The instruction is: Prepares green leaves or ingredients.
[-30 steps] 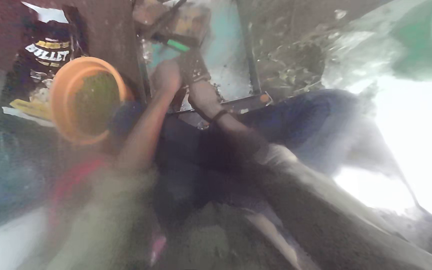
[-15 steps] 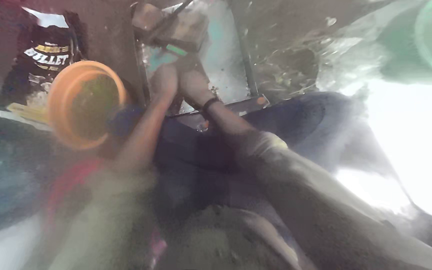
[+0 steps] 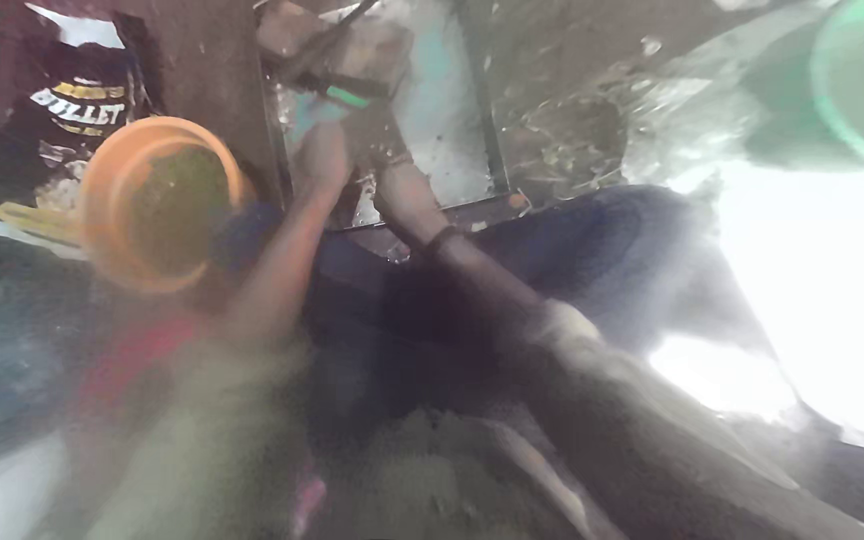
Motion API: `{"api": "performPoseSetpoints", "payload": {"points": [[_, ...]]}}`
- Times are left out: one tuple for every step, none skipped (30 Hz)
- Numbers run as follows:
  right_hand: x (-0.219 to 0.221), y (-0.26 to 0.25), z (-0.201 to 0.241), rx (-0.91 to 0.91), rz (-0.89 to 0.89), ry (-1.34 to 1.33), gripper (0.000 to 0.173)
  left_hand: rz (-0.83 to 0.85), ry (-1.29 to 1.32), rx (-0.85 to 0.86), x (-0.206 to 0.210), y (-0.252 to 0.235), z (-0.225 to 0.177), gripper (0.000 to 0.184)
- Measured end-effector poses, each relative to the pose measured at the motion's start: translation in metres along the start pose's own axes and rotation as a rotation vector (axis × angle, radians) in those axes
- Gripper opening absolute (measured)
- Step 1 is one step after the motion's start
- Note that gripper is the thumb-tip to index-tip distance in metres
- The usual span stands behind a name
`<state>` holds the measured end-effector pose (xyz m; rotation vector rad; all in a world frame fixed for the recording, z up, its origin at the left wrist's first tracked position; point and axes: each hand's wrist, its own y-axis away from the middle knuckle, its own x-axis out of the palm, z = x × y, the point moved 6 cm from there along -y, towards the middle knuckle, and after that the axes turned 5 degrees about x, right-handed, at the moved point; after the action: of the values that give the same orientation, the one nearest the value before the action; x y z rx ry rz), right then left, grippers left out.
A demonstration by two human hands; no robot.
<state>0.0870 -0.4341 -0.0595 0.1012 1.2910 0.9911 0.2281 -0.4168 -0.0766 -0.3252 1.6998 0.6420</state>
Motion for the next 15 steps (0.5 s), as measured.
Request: {"api": "performPoseSetpoints", "payload": {"points": [[0.000, -0.012, 0.006, -0.055, -0.076, 0.006, 0.036, -0.003, -0.015, -0.004, 0.000, 0.001, 0.000, 0.023], [0.002, -0.026, 0.011, -0.117, -0.156, 0.005, 0.030, 0.000, -0.028, -0.015, 0.003, 0.001, 0.001, 0.021], [0.005, -0.039, 0.017, -0.158, -0.193, 0.014, 0.030, -0.002, -0.037, -0.026, 0.005, 0.001, 0.001, 0.020], [0.007, -0.050, 0.022, -0.171, -0.198, 0.006, 0.031, -0.008, -0.039, -0.031, 0.006, 0.001, 0.002, 0.019], [0.009, -0.059, 0.026, -0.179, -0.203, -0.004, 0.031, -0.017, -0.029, -0.034, 0.006, 0.001, 0.003, 0.019], [0.011, -0.064, 0.028, -0.184, -0.209, -0.017, 0.029, -0.023, -0.012, -0.035, 0.007, 0.000, 0.004, 0.020], [0.012, -0.065, 0.027, -0.182, -0.200, -0.019, 0.028, -0.022, 0.003, -0.034, 0.006, 0.000, 0.004, 0.020], [0.014, -0.065, 0.024, -0.172, -0.190, -0.015, 0.026, -0.012, 0.015, -0.034, 0.006, 0.000, 0.002, 0.021], [0.017, -0.060, 0.019, -0.155, -0.163, -0.003, 0.026, 0.004, 0.023, -0.037, 0.006, 0.001, 0.001, 0.021], [0.020, -0.052, 0.015, -0.140, -0.149, 0.006, 0.030, 0.016, 0.023, -0.039, 0.006, -0.001, 0.001, 0.020], [0.022, -0.042, 0.010, -0.117, -0.141, 0.013, 0.040, 0.021, 0.019, -0.036, 0.004, -0.003, 0.000, 0.020], [0.026, -0.034, 0.003, -0.094, -0.145, 0.011, 0.046, 0.020, 0.015, -0.029, 0.004, -0.006, 0.001, 0.020], [0.033, -0.028, -0.004, -0.082, -0.162, 0.016, 0.052, 0.011, 0.009, -0.017, 0.004, -0.008, 0.002, 0.020], [0.039, -0.022, -0.012, -0.073, -0.164, 0.022, 0.053, 0.000, 0.005, -0.002, 0.006, -0.008, 0.002, 0.020], [0.042, -0.017, -0.018, -0.072, -0.161, 0.027, 0.055, -0.019, 0.008, 0.015, 0.006, -0.009, 0.001, 0.020]]}}
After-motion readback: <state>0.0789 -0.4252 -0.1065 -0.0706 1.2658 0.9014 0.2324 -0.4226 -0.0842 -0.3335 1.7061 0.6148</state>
